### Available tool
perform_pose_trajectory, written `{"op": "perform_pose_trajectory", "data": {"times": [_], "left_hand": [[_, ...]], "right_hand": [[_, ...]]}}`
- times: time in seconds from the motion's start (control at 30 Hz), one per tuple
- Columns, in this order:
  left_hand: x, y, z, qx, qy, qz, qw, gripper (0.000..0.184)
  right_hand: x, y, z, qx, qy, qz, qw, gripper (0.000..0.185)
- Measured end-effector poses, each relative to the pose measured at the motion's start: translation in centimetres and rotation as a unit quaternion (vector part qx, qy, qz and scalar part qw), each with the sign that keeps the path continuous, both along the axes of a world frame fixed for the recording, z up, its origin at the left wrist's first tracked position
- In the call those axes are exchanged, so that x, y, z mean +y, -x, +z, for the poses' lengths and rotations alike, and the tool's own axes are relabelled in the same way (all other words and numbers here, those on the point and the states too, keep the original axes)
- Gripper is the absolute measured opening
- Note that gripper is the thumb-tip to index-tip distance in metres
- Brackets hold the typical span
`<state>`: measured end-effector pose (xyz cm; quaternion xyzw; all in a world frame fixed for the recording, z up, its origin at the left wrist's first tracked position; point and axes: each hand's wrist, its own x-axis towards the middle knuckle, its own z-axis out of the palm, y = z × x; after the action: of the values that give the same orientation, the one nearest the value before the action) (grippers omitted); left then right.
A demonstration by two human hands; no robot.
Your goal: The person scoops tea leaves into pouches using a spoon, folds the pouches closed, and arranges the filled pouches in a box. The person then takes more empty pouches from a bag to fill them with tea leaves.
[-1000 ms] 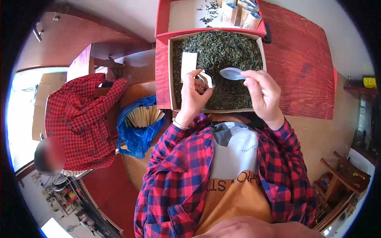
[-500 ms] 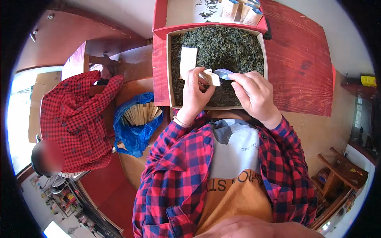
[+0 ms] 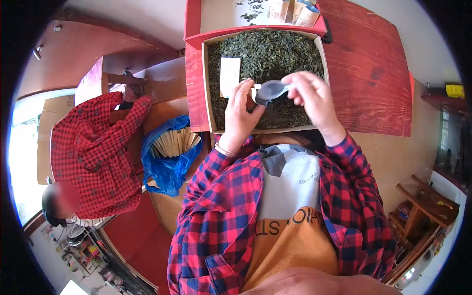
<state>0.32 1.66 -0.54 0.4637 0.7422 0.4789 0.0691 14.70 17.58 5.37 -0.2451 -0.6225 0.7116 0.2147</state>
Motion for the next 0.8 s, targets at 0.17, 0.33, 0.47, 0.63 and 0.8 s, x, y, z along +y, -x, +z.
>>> {"op": "perform_pose_trajectory", "data": {"times": [0.17,0.33,0.47,0.63,0.8], "left_hand": [[0.0,0.4,-0.4,0.012,-0.029,0.028,0.999,0.07],[0.2,0.4,-0.1,0.017,-0.035,0.028,0.999,0.069],[0.1,0.5,-0.3,0.015,-0.039,0.025,0.999,0.068],[0.3,0.5,0.2,0.064,-0.065,0.02,0.996,0.068],[0.1,0.3,-0.3,0.022,-0.038,0.023,0.999,0.066]], "right_hand": [[2.4,-0.8,-2.0,-0.032,-0.262,-0.092,0.96,0.026],[1.1,-1.0,-5.0,-0.165,-0.437,0.002,0.884,0.014],[0.5,-0.4,-7.2,-0.132,-0.399,0.031,0.907,0.015],[1.5,-0.2,-6.6,-0.187,-0.121,0.019,0.975,0.024],[2.7,-1.1,-2.8,-0.122,-0.035,-0.047,0.991,0.031]]}}
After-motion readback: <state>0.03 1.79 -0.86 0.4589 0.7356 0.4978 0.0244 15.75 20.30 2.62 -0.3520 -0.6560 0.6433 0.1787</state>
